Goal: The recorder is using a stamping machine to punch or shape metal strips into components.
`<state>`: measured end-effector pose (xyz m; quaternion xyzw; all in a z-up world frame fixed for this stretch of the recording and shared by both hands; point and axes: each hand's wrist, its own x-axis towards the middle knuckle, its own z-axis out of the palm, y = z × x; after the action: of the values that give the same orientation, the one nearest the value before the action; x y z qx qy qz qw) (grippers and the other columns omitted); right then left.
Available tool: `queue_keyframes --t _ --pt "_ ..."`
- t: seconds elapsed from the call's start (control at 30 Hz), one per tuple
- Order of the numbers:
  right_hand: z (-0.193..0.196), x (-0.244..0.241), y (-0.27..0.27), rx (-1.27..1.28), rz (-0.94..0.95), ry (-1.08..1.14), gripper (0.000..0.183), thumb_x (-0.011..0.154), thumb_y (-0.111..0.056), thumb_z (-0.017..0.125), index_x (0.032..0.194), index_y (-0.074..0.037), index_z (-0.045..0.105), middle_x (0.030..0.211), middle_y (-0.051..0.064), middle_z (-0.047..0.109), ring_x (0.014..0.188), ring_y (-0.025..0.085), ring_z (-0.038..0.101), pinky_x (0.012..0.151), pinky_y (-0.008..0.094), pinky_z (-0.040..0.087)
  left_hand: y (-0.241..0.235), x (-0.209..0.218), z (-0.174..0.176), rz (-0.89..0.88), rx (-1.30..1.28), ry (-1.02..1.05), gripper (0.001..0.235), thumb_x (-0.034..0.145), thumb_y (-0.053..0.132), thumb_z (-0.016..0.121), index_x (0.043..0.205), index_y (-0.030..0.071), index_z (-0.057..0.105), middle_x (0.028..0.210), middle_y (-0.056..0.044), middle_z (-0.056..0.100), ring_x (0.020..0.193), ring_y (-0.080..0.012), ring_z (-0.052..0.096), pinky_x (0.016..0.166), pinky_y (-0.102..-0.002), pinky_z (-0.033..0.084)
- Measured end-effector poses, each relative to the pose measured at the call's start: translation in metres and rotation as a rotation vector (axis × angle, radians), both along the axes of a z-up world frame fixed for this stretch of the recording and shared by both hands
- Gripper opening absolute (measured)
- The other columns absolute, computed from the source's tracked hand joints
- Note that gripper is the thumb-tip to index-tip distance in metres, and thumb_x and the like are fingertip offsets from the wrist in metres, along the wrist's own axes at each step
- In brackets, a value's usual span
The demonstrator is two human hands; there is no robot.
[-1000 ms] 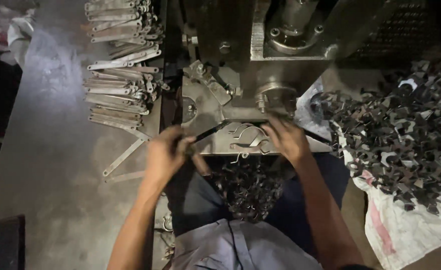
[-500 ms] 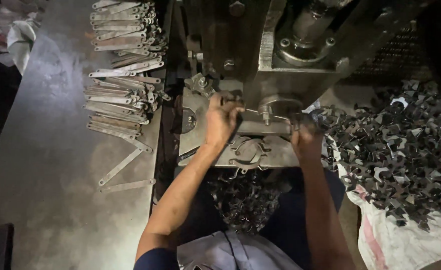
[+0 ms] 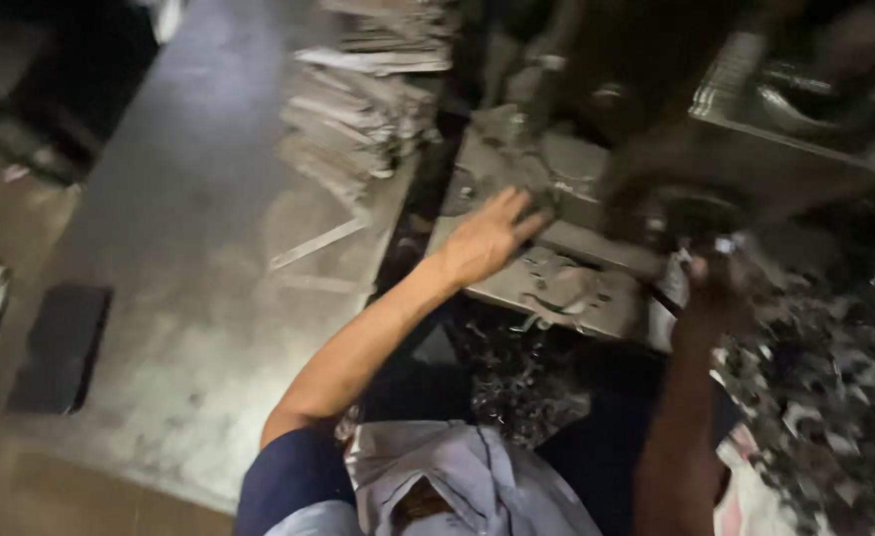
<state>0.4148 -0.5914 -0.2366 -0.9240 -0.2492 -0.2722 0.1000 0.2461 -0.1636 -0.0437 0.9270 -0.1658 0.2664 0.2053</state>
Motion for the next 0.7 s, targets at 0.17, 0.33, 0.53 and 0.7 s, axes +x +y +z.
queue_keyframes --t 0.17,0.33,0.53,0.7 --pt "0.157 -0.131 0.03 1.275 -0.126 0.837 0.027 0.099 -0.016 0.073 0.121 0.0 0.071 0.109 0.01 0.072 0.095 0.019 0.07 0.086 0.033 0.058 0.059 -0.122 0.091 0.442 -0.742 0.768 0.041 0.096 0.026 0.056 0.13 0.005 0.065 0.123 -0.022 0.068 0.119 -0.0352 0.064 0.103 -0.044 0.048" --pt "0.103 -0.124 0.004 0.901 -0.081 0.677 0.026 0.105 -0.017 0.074 0.121 0.004 0.071 0.108 0.015 0.074 0.096 0.022 0.07 0.088 0.034 0.055 0.111 -0.216 0.052 0.621 -0.188 0.255 0.025 0.094 0.015 0.069 0.116 0.003 0.073 0.116 -0.019 0.069 0.111 -0.0388 0.062 0.094 -0.045 0.05" --pt "0.136 -0.14 0.046 0.514 -0.133 0.539 0.025 0.102 -0.022 0.073 0.121 -0.006 0.076 0.106 0.018 0.076 0.094 0.026 0.074 0.082 0.036 0.055 0.133 -0.227 0.025 0.622 0.081 0.181 0.018 0.094 0.014 0.07 0.107 0.002 0.068 0.112 -0.017 0.067 0.104 -0.0391 0.063 0.093 -0.05 0.052" --pt "0.161 -0.148 0.066 0.523 0.01 0.551 0.022 0.098 -0.02 0.073 0.114 -0.006 0.076 0.103 0.015 0.077 0.092 0.026 0.075 0.082 0.038 0.057 0.139 -0.216 0.015 0.66 0.203 0.267 0.033 0.087 0.002 0.06 0.12 0.005 0.064 0.13 -0.016 0.062 0.115 -0.0423 0.063 0.1 -0.05 0.053"
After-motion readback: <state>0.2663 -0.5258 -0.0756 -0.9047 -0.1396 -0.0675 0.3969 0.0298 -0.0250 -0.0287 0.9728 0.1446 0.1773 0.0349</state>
